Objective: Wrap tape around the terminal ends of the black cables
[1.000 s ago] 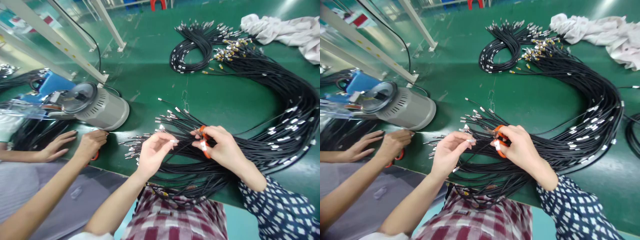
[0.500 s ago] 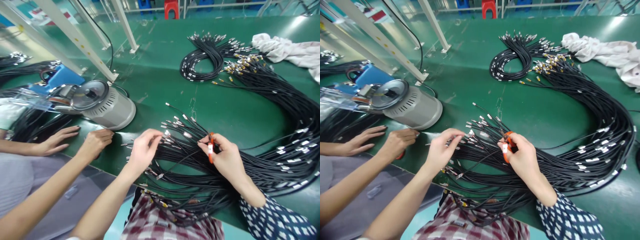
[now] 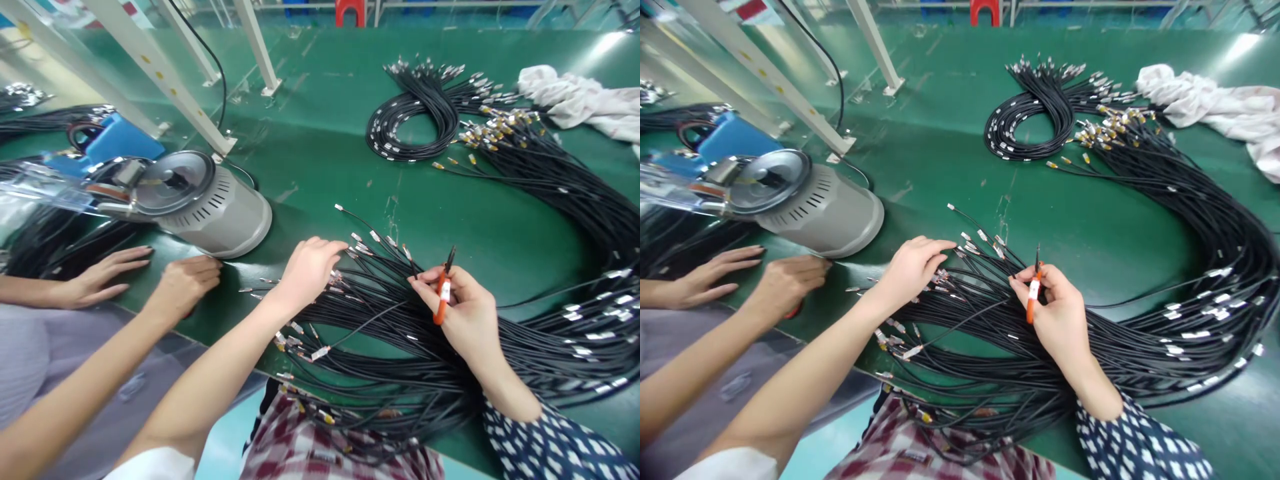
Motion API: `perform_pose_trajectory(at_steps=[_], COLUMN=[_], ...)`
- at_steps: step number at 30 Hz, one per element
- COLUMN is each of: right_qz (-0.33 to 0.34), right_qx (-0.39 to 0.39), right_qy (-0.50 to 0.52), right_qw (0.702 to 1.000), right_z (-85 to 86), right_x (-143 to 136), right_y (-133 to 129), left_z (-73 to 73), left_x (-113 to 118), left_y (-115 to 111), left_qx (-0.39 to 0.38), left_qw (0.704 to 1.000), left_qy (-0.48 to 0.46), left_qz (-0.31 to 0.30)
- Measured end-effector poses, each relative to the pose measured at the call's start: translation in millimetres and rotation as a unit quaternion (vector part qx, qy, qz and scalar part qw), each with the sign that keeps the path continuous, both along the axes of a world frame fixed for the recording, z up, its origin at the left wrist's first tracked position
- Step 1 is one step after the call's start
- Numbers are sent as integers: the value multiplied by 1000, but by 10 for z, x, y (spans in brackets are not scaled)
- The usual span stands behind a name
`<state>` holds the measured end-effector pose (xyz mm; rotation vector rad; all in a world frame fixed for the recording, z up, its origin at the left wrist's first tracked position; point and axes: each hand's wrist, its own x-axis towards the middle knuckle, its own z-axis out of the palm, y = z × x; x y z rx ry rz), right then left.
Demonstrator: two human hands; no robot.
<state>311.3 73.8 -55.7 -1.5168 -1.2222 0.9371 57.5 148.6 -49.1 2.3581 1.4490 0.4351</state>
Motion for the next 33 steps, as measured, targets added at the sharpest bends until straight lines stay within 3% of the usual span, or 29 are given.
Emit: perform_pose_trajectory(at_steps=[5,9,13,16,21,27,30,33], right_qz=[12,19,30,29,86,276,278,265], right_qx=[7,10,15,35,30,-30,-22,-23], right_qy=[-17,-23,-34,-67,-121,-219,-289,-328], right_qw=[1000,999,999,997,989,935,916,906], right_z=[-2,-25,-11,23,113,238,262,245], right_x=[5,19,18,14,-6,7,24,26], right_y=[-10,-13,-24,-52,-117,-192,-219,-231], left_z=[-107,-121,-6,120,189,110,143,173], left_x=[121,58,-73,-187,-301,-199,-226,-330], left_y=[159,158,103,1,-242,-303,-320,-406], left_qx=[-19,-3,-10,-20,-77,-58,-56,-54], left_qw=[998,996,989,991,993,996,997,998], left_qy=[-46,-81,-148,-131,-47,31,13,-10], left_qz=[-28,-30,1,19,-73,-62,-43,24])
